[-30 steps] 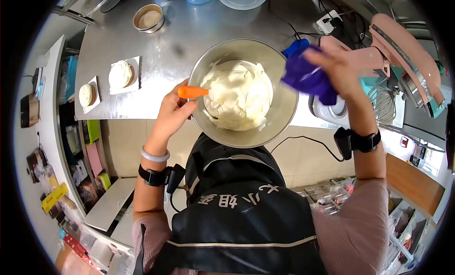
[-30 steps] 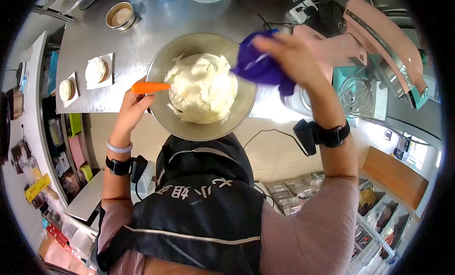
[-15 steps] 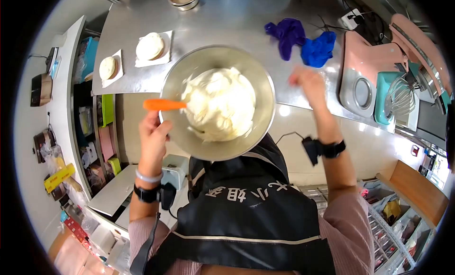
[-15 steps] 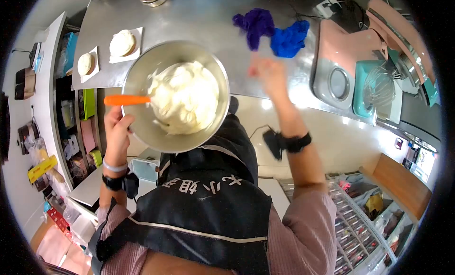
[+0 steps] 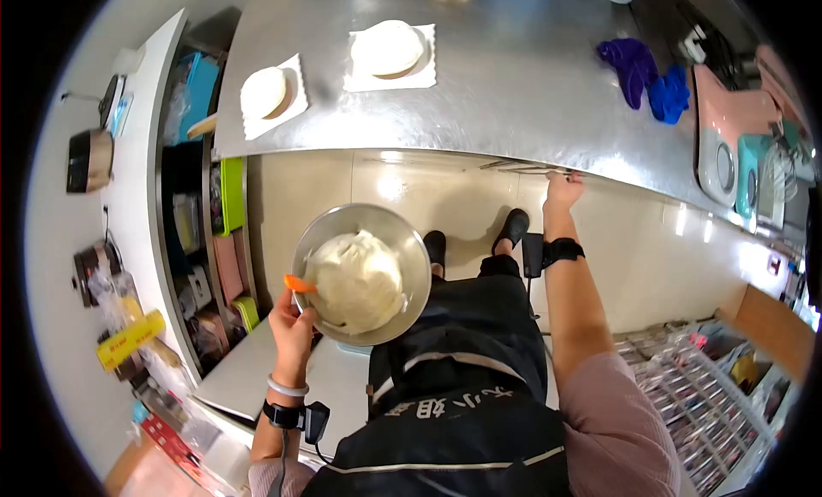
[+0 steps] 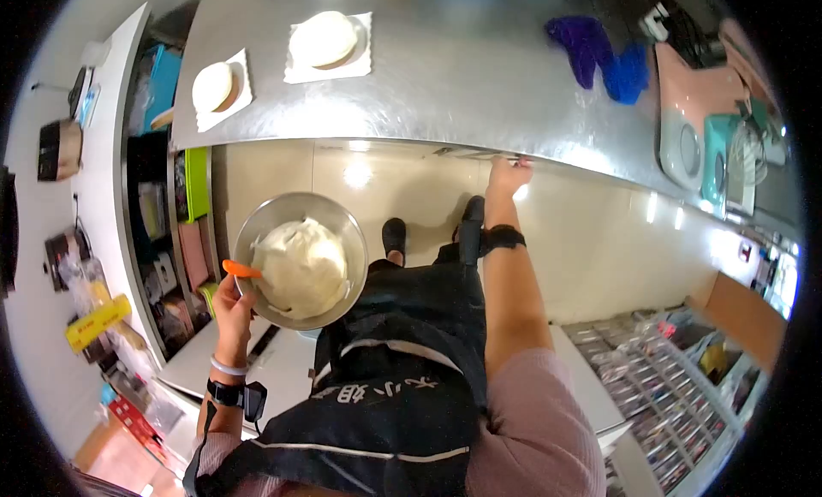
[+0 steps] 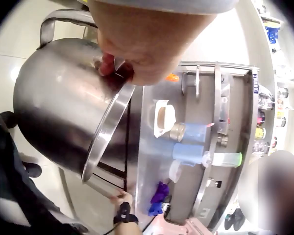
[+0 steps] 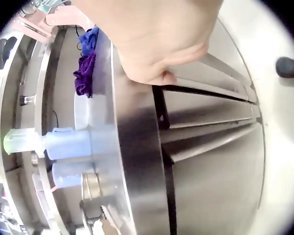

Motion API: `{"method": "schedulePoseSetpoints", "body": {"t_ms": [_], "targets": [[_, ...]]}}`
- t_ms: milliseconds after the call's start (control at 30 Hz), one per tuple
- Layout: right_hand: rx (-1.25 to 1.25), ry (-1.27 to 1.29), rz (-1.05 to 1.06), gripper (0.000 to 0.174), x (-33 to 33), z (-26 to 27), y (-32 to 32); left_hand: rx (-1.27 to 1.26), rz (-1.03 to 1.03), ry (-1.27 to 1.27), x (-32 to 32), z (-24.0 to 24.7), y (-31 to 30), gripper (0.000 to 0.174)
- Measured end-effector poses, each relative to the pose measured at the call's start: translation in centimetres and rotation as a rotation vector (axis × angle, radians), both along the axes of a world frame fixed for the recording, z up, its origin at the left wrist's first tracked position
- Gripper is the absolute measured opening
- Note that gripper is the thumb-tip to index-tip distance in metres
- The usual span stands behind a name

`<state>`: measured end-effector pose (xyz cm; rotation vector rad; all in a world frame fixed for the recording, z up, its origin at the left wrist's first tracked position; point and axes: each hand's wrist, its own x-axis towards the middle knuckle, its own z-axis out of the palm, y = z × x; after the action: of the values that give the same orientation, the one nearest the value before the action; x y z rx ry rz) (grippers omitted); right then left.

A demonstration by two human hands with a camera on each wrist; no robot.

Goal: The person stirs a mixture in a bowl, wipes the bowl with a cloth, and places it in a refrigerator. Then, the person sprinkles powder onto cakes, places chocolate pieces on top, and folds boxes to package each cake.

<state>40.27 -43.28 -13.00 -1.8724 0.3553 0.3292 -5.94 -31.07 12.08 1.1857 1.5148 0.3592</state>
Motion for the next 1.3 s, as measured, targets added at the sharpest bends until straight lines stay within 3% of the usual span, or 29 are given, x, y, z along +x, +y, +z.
{"method": "schedulePoseSetpoints", "body": {"t_ms": [133, 267, 300, 367, 433, 467, 567, 633, 667, 833, 900, 1033, 1133, 1300], "targets": [[0.132, -0.101, 0.041, 0.056, 1.1, -1.3, -2.1, -0.017, -0.142, 0.088, -2.0, -4.7, 2.0, 0.061], [-0.060, -0.322, 0.433, 0.061, 1.8, -2.3, -3.5, 0.024, -0.339, 0.179, -1.1, -8.7, 2.5, 0.063], [-0.105, -0.275, 0.431, 0.064, 0.7, -0.2, -4.0, 0.002, -0.395, 0.192, 0.1, -8.9, 2.4, 0.063], [-0.193, -0.254, 0.401, 0.070, -1.4, 0.7, -5.8, -0.039, -0.423, 0.168, 3.9, -9.8, 2.2, 0.063], [-0.010, -0.233, 0.348, 0.054, -5.0, 0.6, -11.5, -0.078, -0.516, 0.197, 8.0, -10.7, 1.1, 0.064], [-0.055, -0.153, 0.293, 0.048, -6.6, 2.2, -14.6, -0.072, -0.554, 0.166, 9.6, -12.0, 0.5, 0.065], [-0.394, 0.218, 0.219, 0.057, -9.1, 8.3, -23.4, -0.097, -0.724, 0.084, 14.8, -15.7, -1.1, 0.069], [-0.679, 0.167, 0.071, 0.056, -11.4, 6.1, -30.4, -0.169, -0.856, 0.140, 19.8, -17.5, -2.3, 0.074], [-0.580, 0.050, -0.079, 0.054, -12.4, 5.4, -33.4, -0.162, -0.892, 0.144, 22.6, -18.5, -3.5, 0.074], [-1.038, 0.039, -0.110, 0.053, -11.5, 5.1, -44.9, -0.245, -1.026, 0.159, 35.2, -24.7, -9.2, 0.073], [-1.015, -0.062, -0.099, 0.050, -11.1, 4.7, -48.3, -0.238, -1.033, 0.174, 40.3, -26.7, -12.5, 0.073], [-0.933, -0.232, -0.072, 0.047, -9.5, 4.6, -52.8, -0.266, -0.996, 0.178, 50.3, -30.3, -19.2, 0.057], [-0.897, -0.129, -0.049, 0.048, -8.3, 5.6, -54.6, -0.393, -0.910, -0.015, 56.4, -34.8, -23.0, 0.043], [-0.850, -0.123, 0.013, 0.057, -7.1, 5.5, -58.7, -0.369, -0.917, -0.028, 64.2, -41.6, -27.3, 0.031]]}}
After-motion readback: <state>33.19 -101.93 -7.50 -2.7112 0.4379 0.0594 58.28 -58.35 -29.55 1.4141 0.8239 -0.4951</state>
